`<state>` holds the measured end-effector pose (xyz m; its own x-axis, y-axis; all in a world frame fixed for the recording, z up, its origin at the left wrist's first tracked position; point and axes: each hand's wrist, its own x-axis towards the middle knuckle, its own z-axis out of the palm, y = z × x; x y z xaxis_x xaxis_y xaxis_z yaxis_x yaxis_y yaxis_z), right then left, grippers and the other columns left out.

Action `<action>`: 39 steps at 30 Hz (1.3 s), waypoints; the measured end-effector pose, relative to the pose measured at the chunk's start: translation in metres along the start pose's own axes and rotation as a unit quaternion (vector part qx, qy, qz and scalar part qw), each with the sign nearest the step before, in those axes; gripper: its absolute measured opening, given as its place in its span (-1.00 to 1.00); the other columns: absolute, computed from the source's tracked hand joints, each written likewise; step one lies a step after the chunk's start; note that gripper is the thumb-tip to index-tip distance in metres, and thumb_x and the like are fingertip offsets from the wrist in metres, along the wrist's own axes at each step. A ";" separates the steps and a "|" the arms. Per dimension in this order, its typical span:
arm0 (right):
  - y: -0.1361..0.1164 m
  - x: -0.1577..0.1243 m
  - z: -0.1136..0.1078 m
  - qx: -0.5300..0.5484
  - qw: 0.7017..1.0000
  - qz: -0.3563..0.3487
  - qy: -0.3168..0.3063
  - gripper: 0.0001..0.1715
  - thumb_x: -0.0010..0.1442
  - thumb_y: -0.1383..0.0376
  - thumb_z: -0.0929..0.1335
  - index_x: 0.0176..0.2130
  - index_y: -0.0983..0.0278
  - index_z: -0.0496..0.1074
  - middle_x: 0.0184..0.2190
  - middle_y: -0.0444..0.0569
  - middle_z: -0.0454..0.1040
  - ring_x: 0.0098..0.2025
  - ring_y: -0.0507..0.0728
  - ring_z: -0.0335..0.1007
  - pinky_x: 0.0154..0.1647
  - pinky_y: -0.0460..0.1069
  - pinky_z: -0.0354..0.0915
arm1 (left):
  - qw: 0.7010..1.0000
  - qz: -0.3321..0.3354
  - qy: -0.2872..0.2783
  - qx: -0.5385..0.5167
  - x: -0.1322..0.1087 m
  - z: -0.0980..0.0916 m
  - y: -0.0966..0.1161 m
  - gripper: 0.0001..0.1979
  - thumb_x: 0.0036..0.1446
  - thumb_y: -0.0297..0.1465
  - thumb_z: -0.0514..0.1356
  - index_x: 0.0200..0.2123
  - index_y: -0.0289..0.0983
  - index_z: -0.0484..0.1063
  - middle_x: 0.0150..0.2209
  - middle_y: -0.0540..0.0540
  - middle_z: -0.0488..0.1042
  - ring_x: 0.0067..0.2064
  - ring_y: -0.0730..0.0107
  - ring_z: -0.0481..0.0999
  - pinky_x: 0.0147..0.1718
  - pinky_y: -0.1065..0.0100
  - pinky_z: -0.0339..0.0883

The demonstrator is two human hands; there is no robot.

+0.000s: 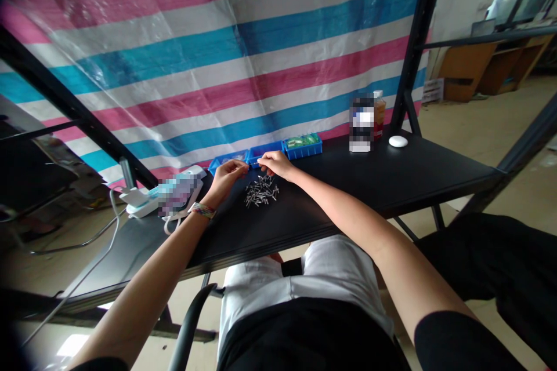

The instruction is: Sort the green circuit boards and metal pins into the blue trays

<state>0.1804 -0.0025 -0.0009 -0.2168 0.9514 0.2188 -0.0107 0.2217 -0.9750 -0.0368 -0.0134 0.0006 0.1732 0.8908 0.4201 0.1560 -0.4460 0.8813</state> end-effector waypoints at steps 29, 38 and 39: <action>-0.004 -0.007 0.003 0.035 0.999 -0.008 0.032 -0.87 0.12 0.44 0.49 -0.36 0.27 0.48 -0.45 -0.15 0.56 -0.57 -0.02 0.45 -0.55 -0.13 0.39 | 0.998 -0.044 -0.037 -0.006 -0.002 0.002 -0.001 -0.62 -0.01 -0.07 0.48 -0.33 -0.25 0.57 -0.36 -0.09 0.54 -0.32 0.33 0.50 -0.28 0.30 0.39; 0.006 0.012 -0.012 -0.059 0.981 -0.109 0.149 -0.96 0.16 0.32 0.47 -0.33 0.26 0.54 -0.38 -0.11 0.62 -0.58 -0.01 0.42 -0.55 -0.11 0.34 | 0.996 -0.029 -0.024 0.076 0.003 -0.002 -0.007 -0.79 0.01 -0.22 0.30 -0.39 -0.25 0.57 -0.46 -0.06 0.51 -0.40 0.33 0.45 -0.37 0.32 0.30; 0.007 0.015 -0.016 -0.088 0.973 -0.120 0.176 -0.94 0.19 0.30 0.46 -0.29 0.26 0.58 -0.34 -0.08 0.65 -0.60 0.00 0.41 -0.55 -0.09 0.34 | 0.993 -0.019 -0.027 0.113 0.002 -0.004 -0.008 -0.80 0.01 -0.23 0.29 -0.41 -0.25 0.58 -0.47 -0.06 0.52 -0.40 0.31 0.45 -0.37 0.31 0.30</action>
<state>0.1926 0.0170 -0.0038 0.1193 0.8756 0.4682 0.1544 0.4494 -0.8799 -0.0411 -0.0074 -0.0045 0.2138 0.9042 0.3697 0.3771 -0.4255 0.8226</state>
